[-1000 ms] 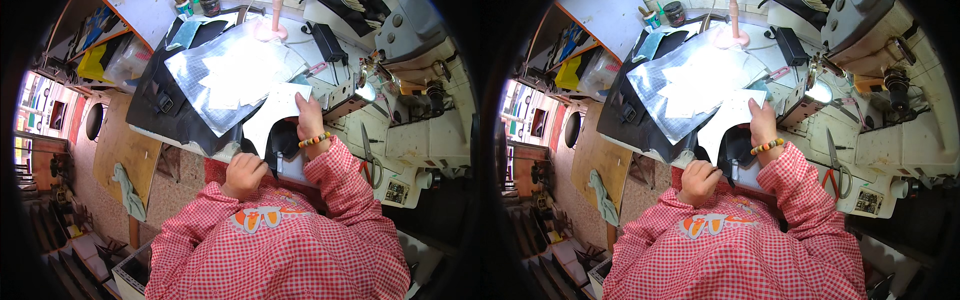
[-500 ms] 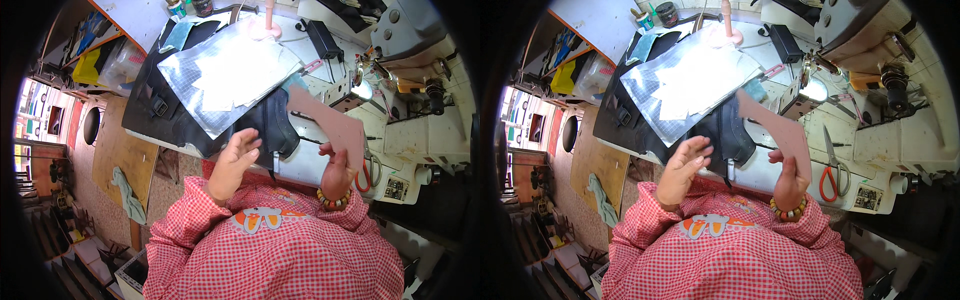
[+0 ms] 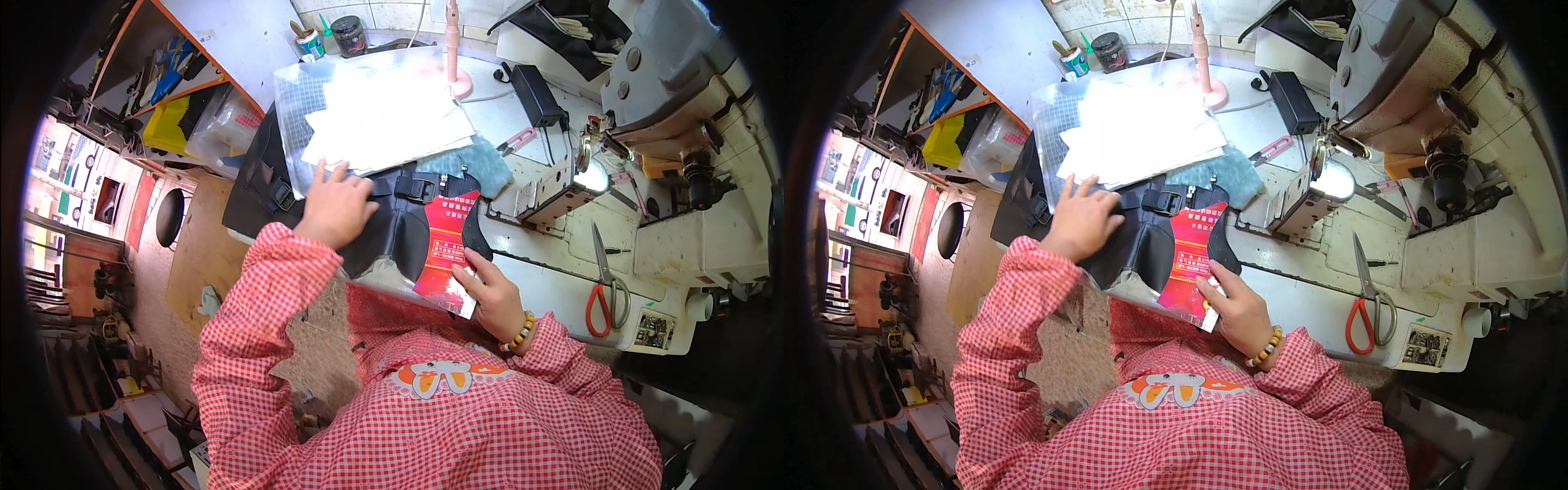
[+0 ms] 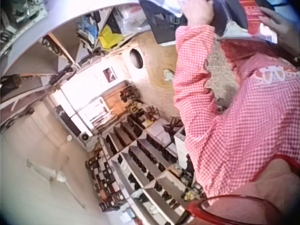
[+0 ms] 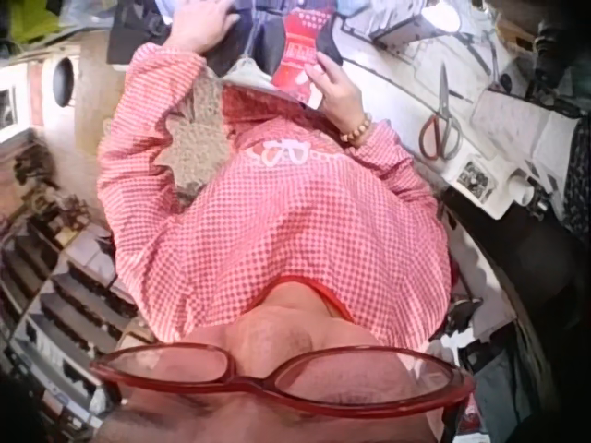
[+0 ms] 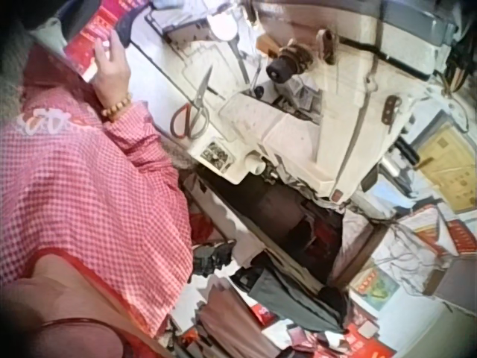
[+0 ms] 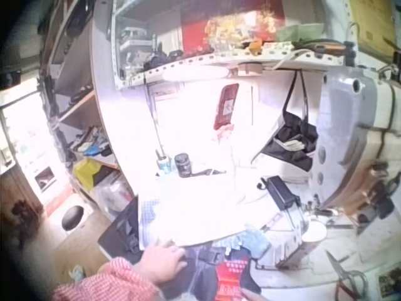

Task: The person aligns and fastens a zipper onto a black leather bag using pins, then trims excess material with scissors. They retrieve a plastic bag of paper templates from a shelf and compare a template to the bag. The person works at a bench with a sewing machine nearby.

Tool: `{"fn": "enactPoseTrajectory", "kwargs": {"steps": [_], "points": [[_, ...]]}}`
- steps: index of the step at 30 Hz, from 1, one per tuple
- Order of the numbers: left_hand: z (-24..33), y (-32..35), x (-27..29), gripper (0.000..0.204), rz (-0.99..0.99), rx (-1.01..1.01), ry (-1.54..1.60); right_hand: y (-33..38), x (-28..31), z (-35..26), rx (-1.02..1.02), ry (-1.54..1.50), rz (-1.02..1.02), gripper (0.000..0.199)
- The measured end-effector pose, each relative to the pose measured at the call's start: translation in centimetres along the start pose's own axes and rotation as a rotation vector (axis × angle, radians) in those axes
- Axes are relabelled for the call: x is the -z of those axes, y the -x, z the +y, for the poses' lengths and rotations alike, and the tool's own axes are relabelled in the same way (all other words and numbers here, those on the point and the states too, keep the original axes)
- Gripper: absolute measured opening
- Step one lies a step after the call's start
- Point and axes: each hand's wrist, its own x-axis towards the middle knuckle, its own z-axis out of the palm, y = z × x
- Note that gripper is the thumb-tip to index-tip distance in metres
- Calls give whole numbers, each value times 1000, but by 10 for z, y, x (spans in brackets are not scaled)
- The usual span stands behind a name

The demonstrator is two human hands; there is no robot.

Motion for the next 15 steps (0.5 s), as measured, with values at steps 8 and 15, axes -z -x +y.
{"fn": "enactPoseTrajectory", "kwargs": {"steps": [8,15], "points": [[27,40,-17,41,302,-204,528,1,10,9,-99,-202,64,45],[62,79,-54,55,289,-185,586,-14,13,0,-81,-389,309,50]]}}
